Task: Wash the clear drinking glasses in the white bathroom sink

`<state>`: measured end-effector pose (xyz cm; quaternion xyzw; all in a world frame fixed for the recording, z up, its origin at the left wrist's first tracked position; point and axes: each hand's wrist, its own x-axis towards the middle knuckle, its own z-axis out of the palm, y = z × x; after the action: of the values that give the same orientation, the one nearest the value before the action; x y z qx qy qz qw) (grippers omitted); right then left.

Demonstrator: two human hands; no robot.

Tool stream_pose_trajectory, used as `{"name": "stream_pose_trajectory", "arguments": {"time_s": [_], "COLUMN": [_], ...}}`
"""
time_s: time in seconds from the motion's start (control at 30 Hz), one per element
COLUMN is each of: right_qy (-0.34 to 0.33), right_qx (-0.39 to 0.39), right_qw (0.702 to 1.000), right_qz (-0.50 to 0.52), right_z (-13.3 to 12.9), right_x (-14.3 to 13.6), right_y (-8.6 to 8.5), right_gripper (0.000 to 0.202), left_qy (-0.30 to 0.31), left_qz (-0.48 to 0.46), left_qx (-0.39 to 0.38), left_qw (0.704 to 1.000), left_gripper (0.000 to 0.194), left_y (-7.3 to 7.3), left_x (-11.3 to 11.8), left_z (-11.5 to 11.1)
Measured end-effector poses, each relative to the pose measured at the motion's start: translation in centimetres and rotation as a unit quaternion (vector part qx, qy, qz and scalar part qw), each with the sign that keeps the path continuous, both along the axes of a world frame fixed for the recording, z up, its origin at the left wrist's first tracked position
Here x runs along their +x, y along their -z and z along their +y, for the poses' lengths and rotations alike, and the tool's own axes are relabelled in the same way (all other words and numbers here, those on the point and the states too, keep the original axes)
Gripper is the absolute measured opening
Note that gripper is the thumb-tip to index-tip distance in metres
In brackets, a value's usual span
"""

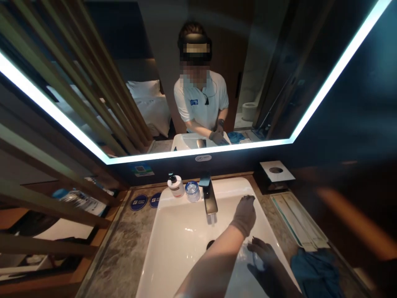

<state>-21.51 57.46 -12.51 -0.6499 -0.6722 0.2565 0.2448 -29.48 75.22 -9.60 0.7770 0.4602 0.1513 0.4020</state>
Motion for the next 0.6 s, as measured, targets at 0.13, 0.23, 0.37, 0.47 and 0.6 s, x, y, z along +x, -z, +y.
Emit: {"name": "stream_pose_trajectory", "arguments": {"time_s": [0.13, 0.23, 0.37, 0.47, 0.6], "right_qy": [0.011, 0.026, 0.066, 0.105, 0.179], "right_qx": [0.010, 0.010, 0.066, 0.126, 0.022], "right_qw": [1.000, 0.999, 0.996, 0.986, 0.974], "right_qz": [0.017, 0.024, 0.001, -0.005, 0.139], "right_z": [-1.7, -1.9, -1.2, 0.8, 6.0], "right_x": [0.6, 0.8, 1.5, 3.4, 5.0], "right_y": [1.0, 1.5, 2.0, 2.2, 1.3], "right_gripper": [0.053, 0.059, 0.051, 0.040, 0.050], "left_qy": [0.066, 0.003, -0.140, -0.170, -0.052], "left_qz": [0.085, 0.180, 0.257, 0.282, 0.219], "left_qx": [0.025, 0.060, 0.066, 0.094, 0.067], "left_qw": [0.994, 0.982, 0.954, 0.939, 0.972], "left_gripper": [0.069, 0.086, 0.085, 0.074, 0.048], "left_y": [3.2, 4.8, 4.8, 4.8, 6.0], "left_x": [8.8, 8.9, 3.6, -1.3, -8.2], "left_z": [5.2, 8.5, 10.8, 6.6, -5.9]}}
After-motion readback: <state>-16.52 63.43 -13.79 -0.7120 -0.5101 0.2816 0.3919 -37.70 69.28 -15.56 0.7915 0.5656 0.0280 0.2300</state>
